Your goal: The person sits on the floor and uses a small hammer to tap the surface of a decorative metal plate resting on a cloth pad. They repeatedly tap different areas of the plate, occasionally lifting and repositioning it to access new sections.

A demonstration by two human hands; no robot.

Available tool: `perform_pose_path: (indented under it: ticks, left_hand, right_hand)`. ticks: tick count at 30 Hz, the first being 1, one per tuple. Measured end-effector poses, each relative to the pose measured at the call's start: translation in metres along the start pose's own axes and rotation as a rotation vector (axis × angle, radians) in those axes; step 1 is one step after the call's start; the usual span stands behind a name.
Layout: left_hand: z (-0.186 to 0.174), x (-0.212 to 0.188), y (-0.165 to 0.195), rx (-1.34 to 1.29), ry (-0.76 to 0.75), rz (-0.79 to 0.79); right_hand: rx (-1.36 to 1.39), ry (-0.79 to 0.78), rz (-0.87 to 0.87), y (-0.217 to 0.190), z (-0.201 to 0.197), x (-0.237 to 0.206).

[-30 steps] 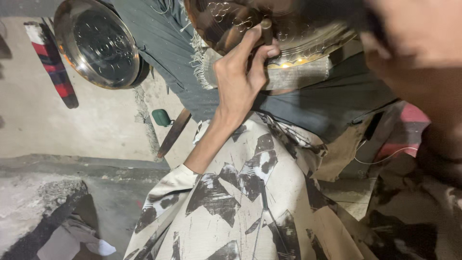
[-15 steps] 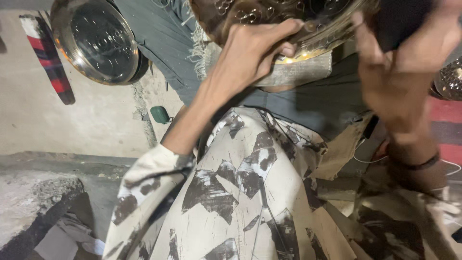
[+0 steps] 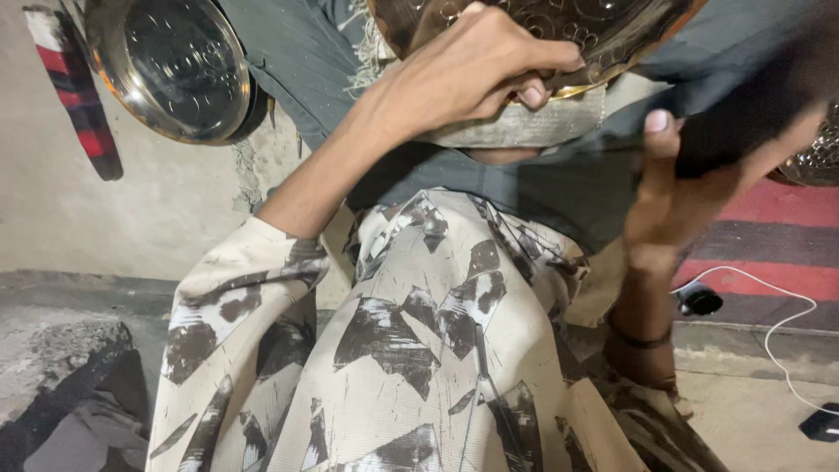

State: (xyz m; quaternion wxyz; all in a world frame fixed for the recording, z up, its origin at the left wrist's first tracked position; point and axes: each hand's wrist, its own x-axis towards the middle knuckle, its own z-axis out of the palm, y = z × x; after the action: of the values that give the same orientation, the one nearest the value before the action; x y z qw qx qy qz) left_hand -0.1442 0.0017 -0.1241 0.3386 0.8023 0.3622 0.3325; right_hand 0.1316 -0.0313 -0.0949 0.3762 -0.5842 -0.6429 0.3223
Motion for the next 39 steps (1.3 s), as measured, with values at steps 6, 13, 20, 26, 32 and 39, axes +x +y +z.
perform_pose_path:
  ticks: [6, 13, 20, 26, 32, 39]
  left_hand:
    - [-0.005, 0.003, 0.003, -0.066, -0.088, -0.011]
    - [-0.01, 0.003, 0.005, 0.031, 0.062, 0.044]
    - [-0.003, 0.002, 0.004, 0.066, 0.066, 0.011]
    - [-0.005, 0.0, 0.001, 0.086, 0.064, 0.046]
    - [-0.002, 0.0, 0.002, 0.048, 0.072, -0.014]
    - [0.009, -0.009, 0.009, 0.123, 0.15, -0.168]
  right_hand:
    - [-0.391, -0.063, -0.273, 0.042, -0.002, -0.039]
    - [-0.344, -0.219, -0.254, 0.052, -0.022, -0.036]
    - [-0.14, -0.058, -0.226, 0.015, -0.026, 0.015]
    - [-0.249, -0.07, -0.4, 0.004, -0.007, 0.024]
    - [-0.372, -0.251, -0.55, -0.006, -0.004, 0.043]
    - [-0.703, -0.572, -0.464, -0.035, -0.017, 0.074]
